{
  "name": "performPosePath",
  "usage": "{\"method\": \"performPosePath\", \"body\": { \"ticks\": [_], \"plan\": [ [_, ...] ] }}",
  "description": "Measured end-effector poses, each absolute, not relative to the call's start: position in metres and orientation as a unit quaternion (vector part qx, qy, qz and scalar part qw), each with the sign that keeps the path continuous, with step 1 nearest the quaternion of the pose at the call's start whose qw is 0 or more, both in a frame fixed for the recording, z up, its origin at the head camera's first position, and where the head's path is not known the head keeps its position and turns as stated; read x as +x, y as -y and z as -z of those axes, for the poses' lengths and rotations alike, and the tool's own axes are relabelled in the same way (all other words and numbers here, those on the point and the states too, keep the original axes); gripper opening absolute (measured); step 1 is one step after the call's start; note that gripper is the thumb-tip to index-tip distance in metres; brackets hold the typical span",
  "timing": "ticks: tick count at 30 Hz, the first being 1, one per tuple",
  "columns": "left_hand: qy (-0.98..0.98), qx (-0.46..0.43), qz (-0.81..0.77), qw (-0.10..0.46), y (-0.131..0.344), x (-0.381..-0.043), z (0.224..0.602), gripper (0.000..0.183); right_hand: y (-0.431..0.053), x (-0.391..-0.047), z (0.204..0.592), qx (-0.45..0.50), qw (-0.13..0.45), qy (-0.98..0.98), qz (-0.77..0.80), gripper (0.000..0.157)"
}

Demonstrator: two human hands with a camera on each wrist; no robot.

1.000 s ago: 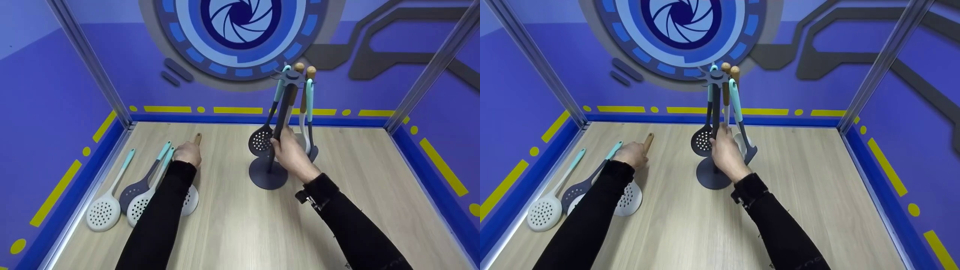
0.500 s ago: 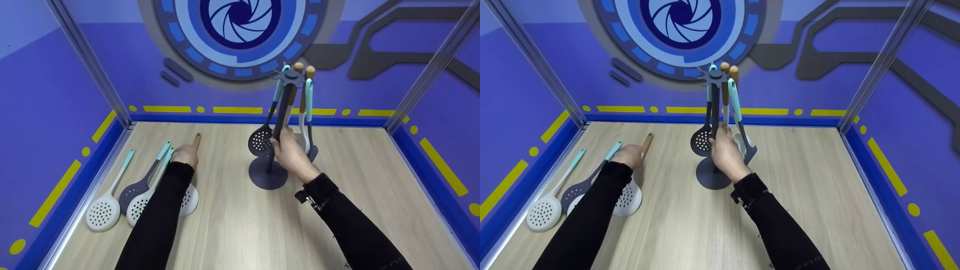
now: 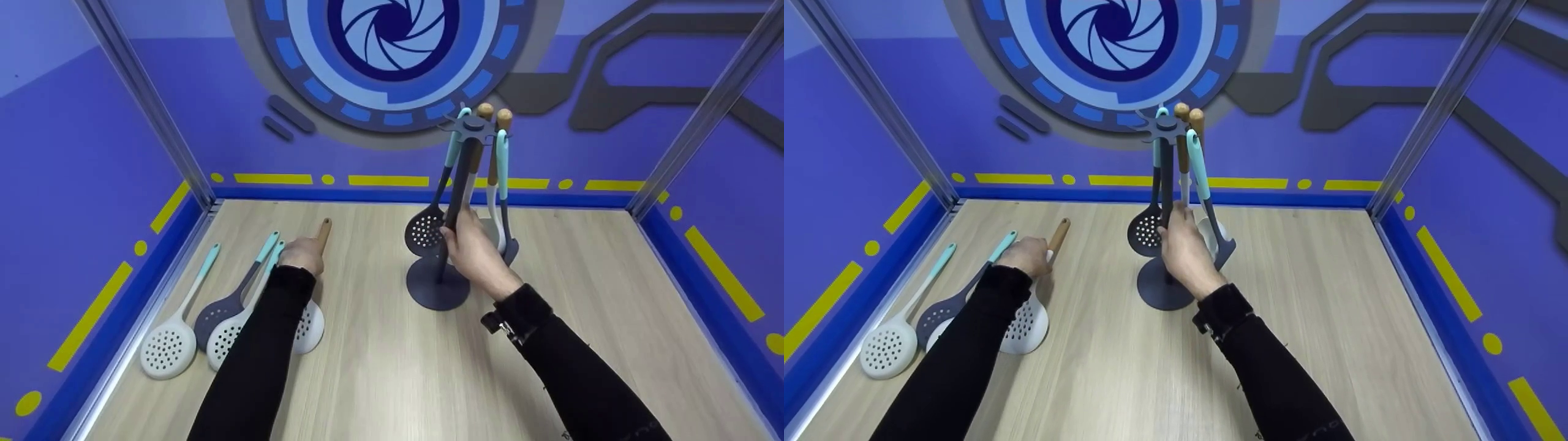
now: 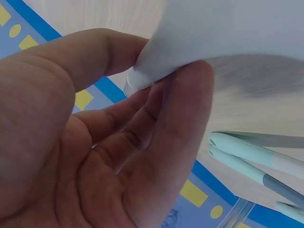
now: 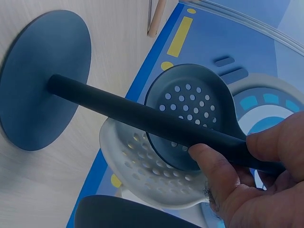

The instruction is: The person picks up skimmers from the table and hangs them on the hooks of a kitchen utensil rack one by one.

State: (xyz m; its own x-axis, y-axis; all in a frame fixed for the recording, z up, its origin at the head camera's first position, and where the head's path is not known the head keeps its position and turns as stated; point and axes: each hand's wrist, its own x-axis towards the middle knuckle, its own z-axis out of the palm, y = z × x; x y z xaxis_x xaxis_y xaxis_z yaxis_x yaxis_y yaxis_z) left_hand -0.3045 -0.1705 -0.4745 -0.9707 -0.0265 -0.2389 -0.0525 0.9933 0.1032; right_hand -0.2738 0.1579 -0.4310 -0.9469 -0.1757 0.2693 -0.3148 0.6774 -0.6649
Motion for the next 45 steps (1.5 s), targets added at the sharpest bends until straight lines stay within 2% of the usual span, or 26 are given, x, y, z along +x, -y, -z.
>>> {"method": "performPosePath", "body": {
  "ticks": [2,3,9,14,22,45],
  "plan": [
    [-0.991,-0.016,-0.055,0.123,0.171,-0.304,0.474,0.03,-0.158,-0.274,0.431,0.137,0.094,0.911,-0.378,0.039],
    [-0.991,-0.015,-0.055,0.118,0.171,-0.304,0.474,0.021,-0.158,-0.274,0.431,0.138,0.094,0.911,-0.377,0.038],
    [-0.992,-0.011,-0.053,0.113,0.171,-0.304,0.475,0.015,-0.158,-0.274,0.431,0.138,0.096,0.912,-0.373,0.038],
    [-0.992,-0.009,-0.057,0.113,0.171,-0.305,0.476,0.021,-0.157,-0.274,0.431,0.135,0.092,0.912,-0.376,0.04],
    [-0.994,0.009,-0.054,0.098,0.17,-0.307,0.474,0.03,-0.156,-0.272,0.429,0.127,0.082,0.915,-0.375,0.031],
    [-0.997,0.053,-0.053,-0.017,0.16,-0.31,0.465,0.029,-0.157,-0.274,0.432,0.141,0.097,0.912,-0.374,0.034]
  ]
}}
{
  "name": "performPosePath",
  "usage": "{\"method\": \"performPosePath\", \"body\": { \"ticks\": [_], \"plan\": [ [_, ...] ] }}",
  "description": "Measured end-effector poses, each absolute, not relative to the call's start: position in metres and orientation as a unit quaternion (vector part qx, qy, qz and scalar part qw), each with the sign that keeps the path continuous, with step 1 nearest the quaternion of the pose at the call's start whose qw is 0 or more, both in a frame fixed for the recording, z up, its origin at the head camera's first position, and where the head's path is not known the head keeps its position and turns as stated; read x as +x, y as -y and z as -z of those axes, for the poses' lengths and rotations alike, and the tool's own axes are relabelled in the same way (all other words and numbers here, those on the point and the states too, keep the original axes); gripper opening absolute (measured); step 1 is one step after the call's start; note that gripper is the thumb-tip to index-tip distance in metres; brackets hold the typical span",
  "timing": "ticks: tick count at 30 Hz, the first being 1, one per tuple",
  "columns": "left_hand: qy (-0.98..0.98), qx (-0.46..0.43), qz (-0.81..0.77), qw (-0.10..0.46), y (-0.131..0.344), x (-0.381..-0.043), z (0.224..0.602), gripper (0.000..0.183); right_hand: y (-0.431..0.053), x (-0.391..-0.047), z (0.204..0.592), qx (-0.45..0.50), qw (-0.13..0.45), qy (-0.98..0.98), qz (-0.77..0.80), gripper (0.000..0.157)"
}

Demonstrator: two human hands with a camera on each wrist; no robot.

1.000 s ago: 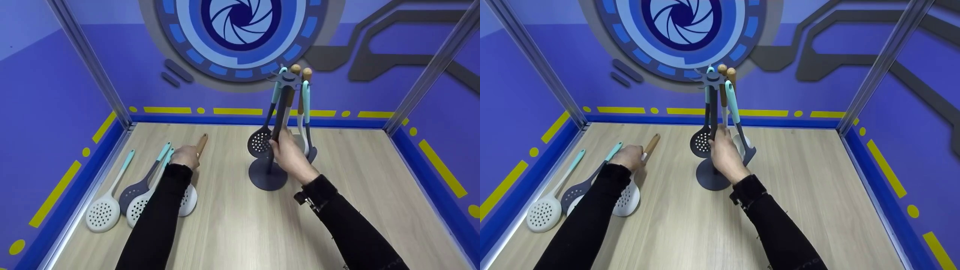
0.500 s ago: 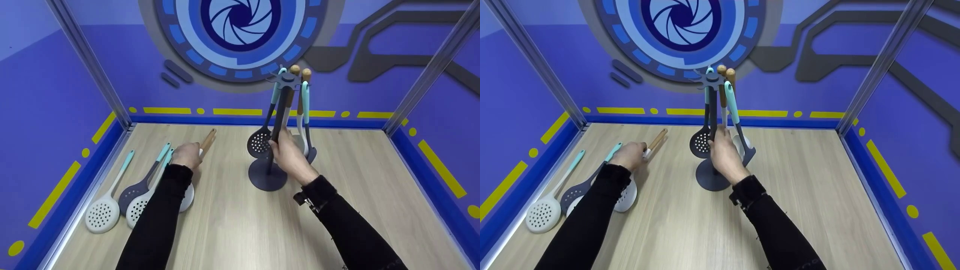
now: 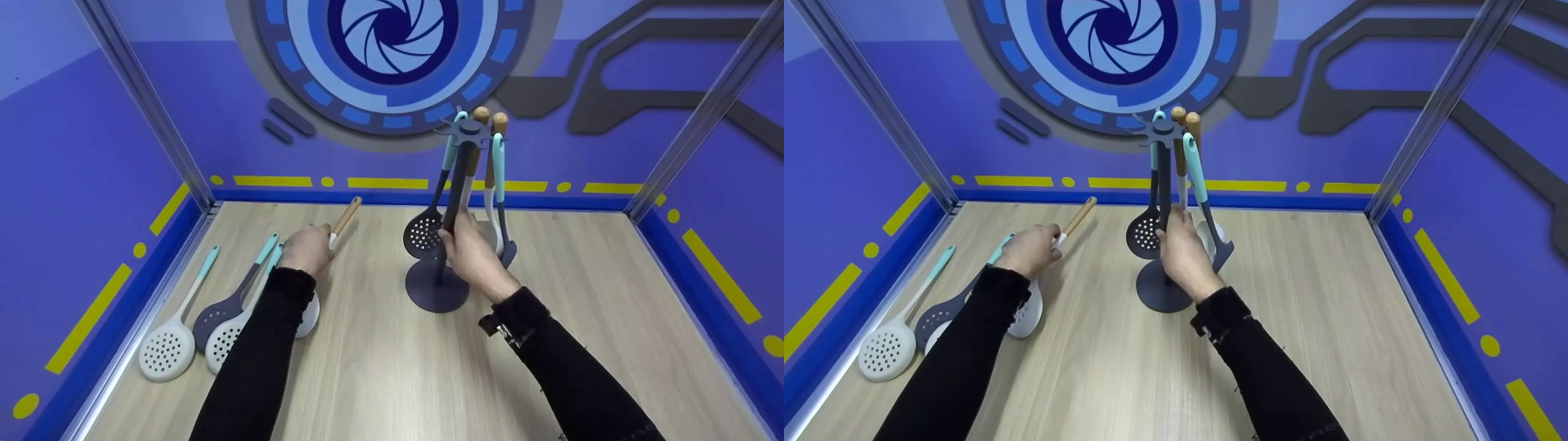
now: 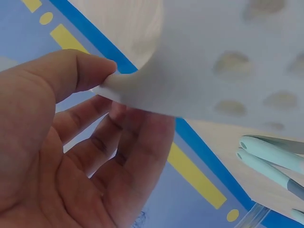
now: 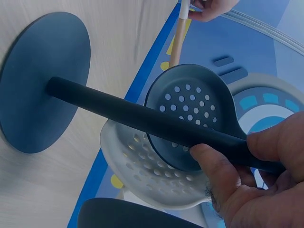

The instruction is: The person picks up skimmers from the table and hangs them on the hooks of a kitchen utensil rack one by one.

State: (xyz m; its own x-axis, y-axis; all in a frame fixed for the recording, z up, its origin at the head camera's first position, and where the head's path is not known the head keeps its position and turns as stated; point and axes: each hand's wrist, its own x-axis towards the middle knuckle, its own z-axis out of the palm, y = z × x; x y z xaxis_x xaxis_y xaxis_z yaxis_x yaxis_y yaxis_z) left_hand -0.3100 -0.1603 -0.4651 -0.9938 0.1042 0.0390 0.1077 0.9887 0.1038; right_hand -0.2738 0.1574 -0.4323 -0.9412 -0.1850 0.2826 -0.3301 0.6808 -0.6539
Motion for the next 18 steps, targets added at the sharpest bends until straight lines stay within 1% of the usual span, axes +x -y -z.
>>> {"method": "performPosePath", "body": {
  "ticks": [10,18],
  "plan": [
    [0.995,-0.044,0.073,0.046,0.1553,-0.3127,0.4621,0.026,-0.1571,-0.2724,0.4321,0.14,0.096,0.912,-0.374,0.028],
    [0.993,-0.042,0.08,0.082,0.1519,-0.3124,0.459,0.031,-0.1569,-0.2735,0.4325,0.134,0.093,0.913,-0.374,0.029]
  ]
}}
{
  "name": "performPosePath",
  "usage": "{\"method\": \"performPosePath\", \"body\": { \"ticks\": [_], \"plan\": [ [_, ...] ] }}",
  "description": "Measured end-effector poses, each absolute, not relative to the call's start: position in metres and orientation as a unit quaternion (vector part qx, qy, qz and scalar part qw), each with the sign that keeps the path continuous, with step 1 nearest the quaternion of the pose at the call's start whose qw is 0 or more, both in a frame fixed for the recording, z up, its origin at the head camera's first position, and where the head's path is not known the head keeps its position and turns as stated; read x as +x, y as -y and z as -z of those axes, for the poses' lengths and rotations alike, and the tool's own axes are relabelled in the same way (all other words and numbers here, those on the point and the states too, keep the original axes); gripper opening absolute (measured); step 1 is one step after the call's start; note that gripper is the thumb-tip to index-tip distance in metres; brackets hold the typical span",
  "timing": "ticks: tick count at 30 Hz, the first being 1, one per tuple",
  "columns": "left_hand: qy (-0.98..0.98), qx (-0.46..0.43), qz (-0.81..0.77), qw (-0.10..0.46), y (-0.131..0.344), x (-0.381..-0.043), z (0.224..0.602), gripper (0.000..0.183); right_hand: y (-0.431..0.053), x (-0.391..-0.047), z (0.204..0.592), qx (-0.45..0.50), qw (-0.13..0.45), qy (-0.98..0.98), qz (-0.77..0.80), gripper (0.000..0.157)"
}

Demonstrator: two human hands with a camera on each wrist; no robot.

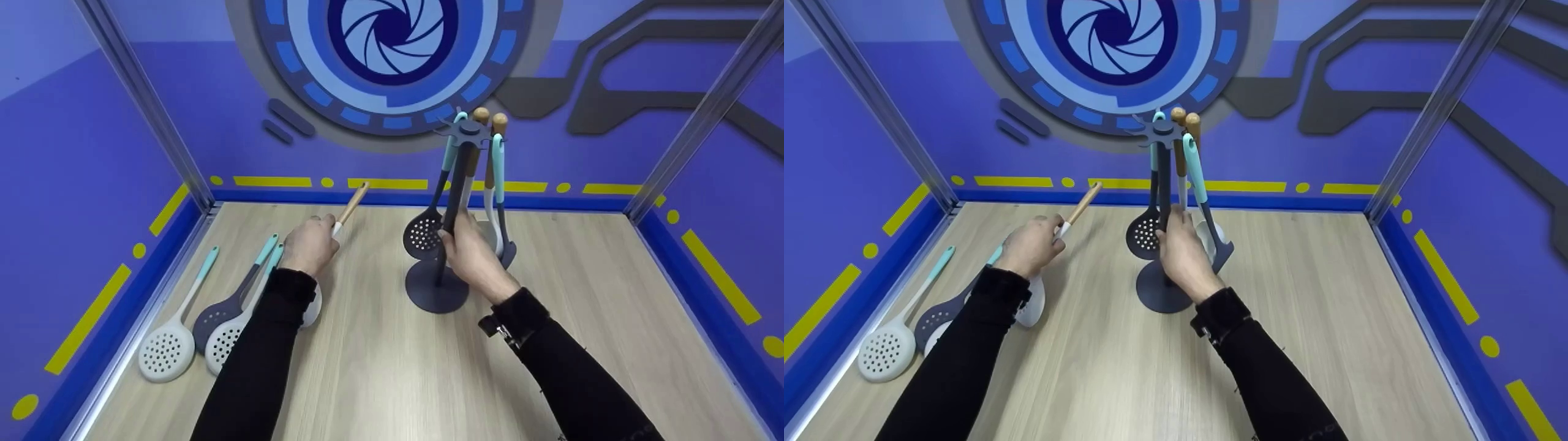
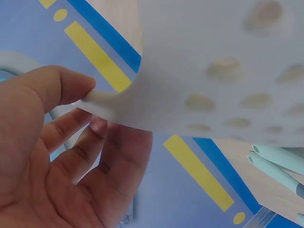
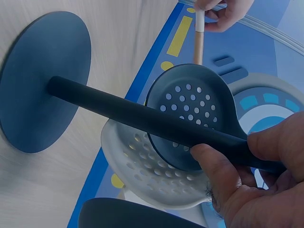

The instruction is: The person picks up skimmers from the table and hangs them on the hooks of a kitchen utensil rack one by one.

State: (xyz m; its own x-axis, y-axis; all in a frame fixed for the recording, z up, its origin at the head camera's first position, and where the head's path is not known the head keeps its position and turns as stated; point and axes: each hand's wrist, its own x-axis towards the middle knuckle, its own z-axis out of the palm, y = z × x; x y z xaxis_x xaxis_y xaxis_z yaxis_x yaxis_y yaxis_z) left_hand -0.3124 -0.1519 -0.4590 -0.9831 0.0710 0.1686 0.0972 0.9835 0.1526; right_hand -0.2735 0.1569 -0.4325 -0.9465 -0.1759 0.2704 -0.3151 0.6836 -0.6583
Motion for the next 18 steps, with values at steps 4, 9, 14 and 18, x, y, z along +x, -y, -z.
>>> {"method": "performPosePath", "body": {
  "ticks": [4,9,14,18],
  "plan": [
    [0.99,-0.043,0.09,0.101,0.1505,-0.3115,0.4581,0.033,-0.157,-0.2737,0.4328,0.137,0.096,0.912,-0.375,0.029],
    [0.986,-0.044,0.102,0.122,0.1498,-0.3117,0.4557,0.037,-0.1566,-0.2731,0.4321,0.14,0.101,0.913,-0.369,0.032],
    [0.98,-0.054,0.114,0.151,0.1488,-0.3123,0.4533,0.038,-0.1565,-0.2724,0.4318,0.138,0.097,0.915,-0.368,0.033],
    [0.976,-0.064,0.123,0.167,0.1485,-0.3125,0.4521,0.035,-0.1561,-0.2725,0.4315,0.136,0.091,0.915,-0.369,0.031]
  ]
}}
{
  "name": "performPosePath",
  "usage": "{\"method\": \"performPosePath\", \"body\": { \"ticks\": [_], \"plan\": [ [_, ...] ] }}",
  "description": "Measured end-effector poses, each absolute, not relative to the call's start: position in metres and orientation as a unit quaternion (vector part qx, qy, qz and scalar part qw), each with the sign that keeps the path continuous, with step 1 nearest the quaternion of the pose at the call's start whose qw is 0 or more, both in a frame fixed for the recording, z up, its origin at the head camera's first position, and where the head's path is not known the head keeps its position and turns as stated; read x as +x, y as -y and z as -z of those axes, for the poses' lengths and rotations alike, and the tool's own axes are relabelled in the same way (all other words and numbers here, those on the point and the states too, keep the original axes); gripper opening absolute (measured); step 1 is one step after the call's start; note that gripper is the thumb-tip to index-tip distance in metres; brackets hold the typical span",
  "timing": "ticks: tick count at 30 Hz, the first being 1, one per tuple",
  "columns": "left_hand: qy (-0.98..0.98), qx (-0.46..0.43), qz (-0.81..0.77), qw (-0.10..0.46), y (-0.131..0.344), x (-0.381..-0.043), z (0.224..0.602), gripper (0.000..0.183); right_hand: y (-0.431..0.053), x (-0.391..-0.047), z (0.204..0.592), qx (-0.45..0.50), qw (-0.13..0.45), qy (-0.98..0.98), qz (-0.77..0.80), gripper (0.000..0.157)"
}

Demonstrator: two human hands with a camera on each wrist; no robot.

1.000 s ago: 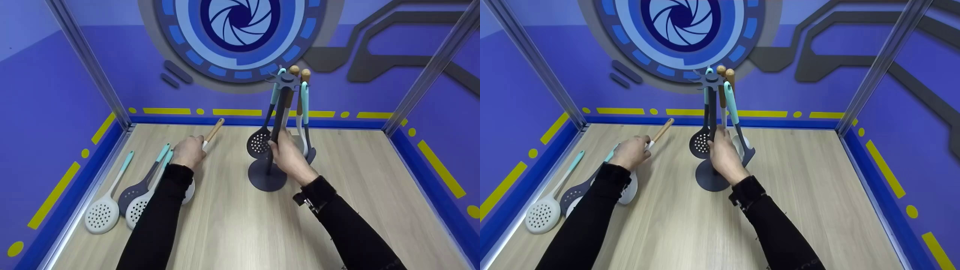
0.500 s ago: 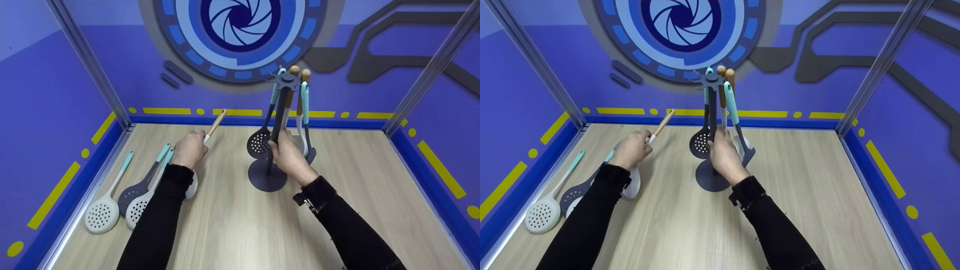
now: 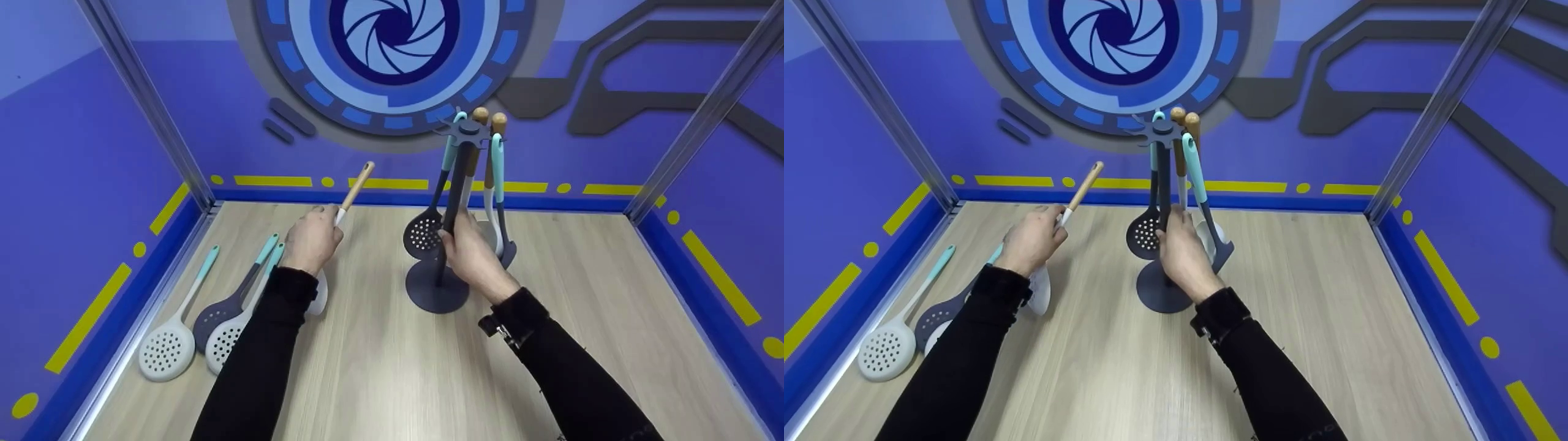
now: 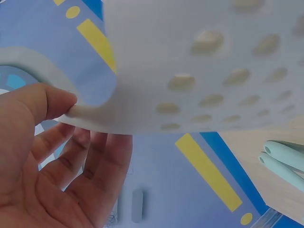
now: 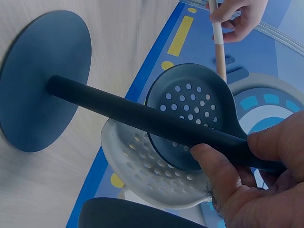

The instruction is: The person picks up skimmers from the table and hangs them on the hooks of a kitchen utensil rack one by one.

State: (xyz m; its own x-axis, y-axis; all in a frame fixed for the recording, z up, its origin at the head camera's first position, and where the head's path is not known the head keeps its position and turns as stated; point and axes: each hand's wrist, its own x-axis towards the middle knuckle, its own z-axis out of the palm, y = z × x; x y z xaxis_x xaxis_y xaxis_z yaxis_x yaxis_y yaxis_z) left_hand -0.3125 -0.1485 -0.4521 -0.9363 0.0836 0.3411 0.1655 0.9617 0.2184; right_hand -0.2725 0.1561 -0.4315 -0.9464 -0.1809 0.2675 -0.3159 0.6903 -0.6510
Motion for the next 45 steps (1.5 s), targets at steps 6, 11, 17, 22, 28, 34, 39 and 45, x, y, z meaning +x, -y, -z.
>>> {"method": "performPosePath", "body": {
  "ticks": [6,11,17,22,28,34,39,45],
  "plan": [
    [0.976,-0.065,0.128,0.164,0.147,-0.313,0.45,0.04,-0.156,-0.273,0.432,0.135,0.094,0.914,-0.37,0.032],
    [0.977,-0.066,0.133,0.154,0.145,-0.313,0.448,0.04,-0.156,-0.273,0.433,0.136,0.097,0.916,-0.366,0.033],
    [0.977,-0.066,0.144,0.141,0.143,-0.314,0.445,0.04,-0.156,-0.274,0.434,0.138,0.101,0.914,-0.367,0.034],
    [0.974,-0.072,0.158,0.148,0.14,-0.313,0.441,0.04,-0.156,-0.275,0.434,0.14,0.101,0.914,-0.368,0.035],
    [0.969,-0.085,0.161,0.168,0.137,-0.312,0.436,0.039,-0.157,-0.274,0.433,0.143,0.099,0.916,-0.362,0.031],
    [0.965,-0.097,0.161,0.184,0.134,-0.312,0.434,0.038,-0.156,-0.273,0.432,0.135,0.089,0.917,-0.365,0.028],
    [0.96,-0.108,0.167,0.199,0.133,-0.312,0.432,0.039,-0.156,-0.273,0.431,0.135,0.092,0.917,-0.363,0.028],
    [0.958,-0.104,0.171,0.205,0.129,-0.312,0.429,0.04,-0.156,-0.273,0.432,0.135,0.092,0.917,-0.364,0.028]
  ]
}}
